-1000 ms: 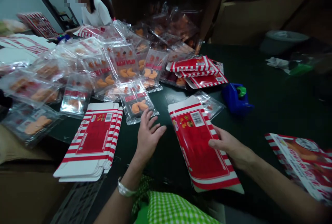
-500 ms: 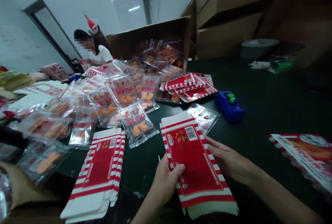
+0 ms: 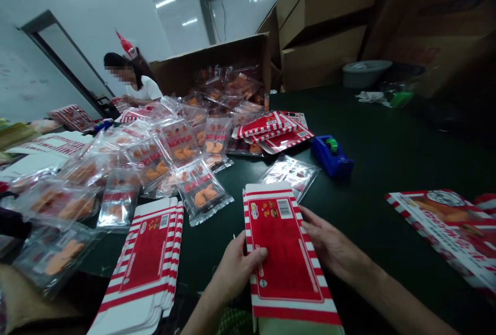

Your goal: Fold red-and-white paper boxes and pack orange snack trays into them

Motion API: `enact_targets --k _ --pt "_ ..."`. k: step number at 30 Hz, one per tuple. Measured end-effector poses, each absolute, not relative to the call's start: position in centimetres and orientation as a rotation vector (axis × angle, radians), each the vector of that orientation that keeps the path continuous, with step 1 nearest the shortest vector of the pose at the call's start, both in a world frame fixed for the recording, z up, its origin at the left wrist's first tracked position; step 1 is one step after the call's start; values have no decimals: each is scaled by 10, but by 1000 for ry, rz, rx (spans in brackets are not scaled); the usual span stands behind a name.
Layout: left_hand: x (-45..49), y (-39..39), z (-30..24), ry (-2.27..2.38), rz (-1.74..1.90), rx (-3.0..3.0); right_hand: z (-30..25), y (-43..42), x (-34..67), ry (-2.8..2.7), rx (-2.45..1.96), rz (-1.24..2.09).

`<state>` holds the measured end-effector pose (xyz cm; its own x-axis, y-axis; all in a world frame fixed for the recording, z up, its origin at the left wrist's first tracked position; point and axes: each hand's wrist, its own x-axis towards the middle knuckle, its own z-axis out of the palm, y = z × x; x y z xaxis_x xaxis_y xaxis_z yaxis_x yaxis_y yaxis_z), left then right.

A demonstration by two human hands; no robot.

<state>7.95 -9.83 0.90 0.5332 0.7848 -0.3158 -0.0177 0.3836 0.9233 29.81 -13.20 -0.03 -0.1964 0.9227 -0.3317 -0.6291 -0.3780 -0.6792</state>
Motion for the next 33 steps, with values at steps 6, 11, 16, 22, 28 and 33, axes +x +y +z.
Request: enact_targets --k 6,11,16,22,28,33 --pt "97 -87 -14 958 779 835 -15 -145 293 -475 -908 1821" --pt "104 -100 -18 881 781 817 -11 -149 302 -763 -1178 1709" --pt "103 -92 -14 970 812 868 -11 -149 305 -939 -1293 1585" --pt "106 -89 -16 815 713 795 -18 -143 315 -951 -1318 1490" --pt "102 -94 -15 788 655 867 -23 -154 311 -772 -1333 1432" --pt "104 -93 -10 820 568 950 -17 -169 318 -959 -1450 1306"
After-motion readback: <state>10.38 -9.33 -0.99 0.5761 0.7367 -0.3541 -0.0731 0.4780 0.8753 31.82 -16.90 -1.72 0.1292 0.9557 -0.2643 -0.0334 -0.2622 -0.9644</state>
